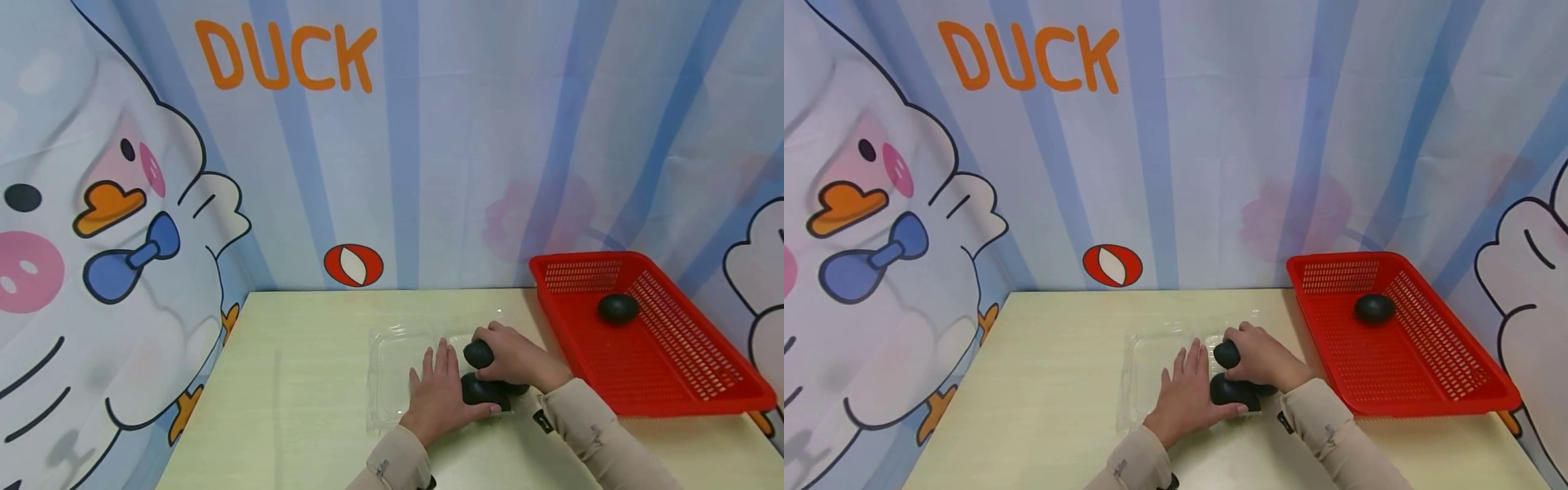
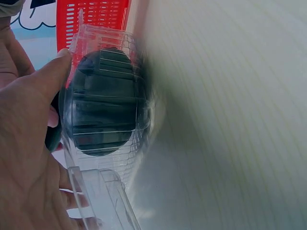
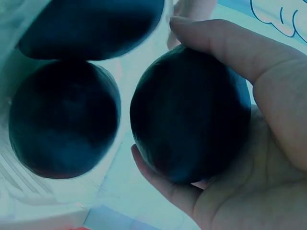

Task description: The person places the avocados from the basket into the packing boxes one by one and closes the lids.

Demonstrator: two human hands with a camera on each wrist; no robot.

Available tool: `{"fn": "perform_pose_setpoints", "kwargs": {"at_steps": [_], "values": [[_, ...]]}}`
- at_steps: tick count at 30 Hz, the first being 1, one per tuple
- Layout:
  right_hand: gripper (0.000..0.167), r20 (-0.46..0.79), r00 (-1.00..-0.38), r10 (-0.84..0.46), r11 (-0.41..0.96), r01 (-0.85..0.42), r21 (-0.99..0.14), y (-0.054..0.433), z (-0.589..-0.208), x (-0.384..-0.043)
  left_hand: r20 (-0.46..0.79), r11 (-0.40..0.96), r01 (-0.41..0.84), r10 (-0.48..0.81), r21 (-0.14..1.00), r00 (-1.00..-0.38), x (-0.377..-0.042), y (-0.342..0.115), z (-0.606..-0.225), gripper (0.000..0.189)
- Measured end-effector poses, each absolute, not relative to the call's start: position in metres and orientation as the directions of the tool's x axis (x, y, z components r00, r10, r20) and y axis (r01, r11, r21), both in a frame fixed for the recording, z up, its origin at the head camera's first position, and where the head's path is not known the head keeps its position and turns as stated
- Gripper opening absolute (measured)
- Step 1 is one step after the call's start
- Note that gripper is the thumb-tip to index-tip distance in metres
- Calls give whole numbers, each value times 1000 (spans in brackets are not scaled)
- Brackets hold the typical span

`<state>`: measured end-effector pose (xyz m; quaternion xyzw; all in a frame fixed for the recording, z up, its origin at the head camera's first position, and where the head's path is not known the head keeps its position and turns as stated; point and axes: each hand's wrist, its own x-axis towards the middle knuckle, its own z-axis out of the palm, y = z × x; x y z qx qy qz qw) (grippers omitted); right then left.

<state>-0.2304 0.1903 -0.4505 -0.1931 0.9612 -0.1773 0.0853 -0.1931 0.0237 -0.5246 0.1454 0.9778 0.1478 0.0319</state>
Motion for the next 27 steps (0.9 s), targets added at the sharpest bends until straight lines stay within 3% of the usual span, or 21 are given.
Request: {"fn": "perform_pose_setpoints", "kwargs": {"at_steps": [27], "values": [[41, -131, -865, -484, 852, -433, -294, 180, -462, -242, -49, 914, 267, 295, 305, -954, -194, 24, -526, 130]]}}
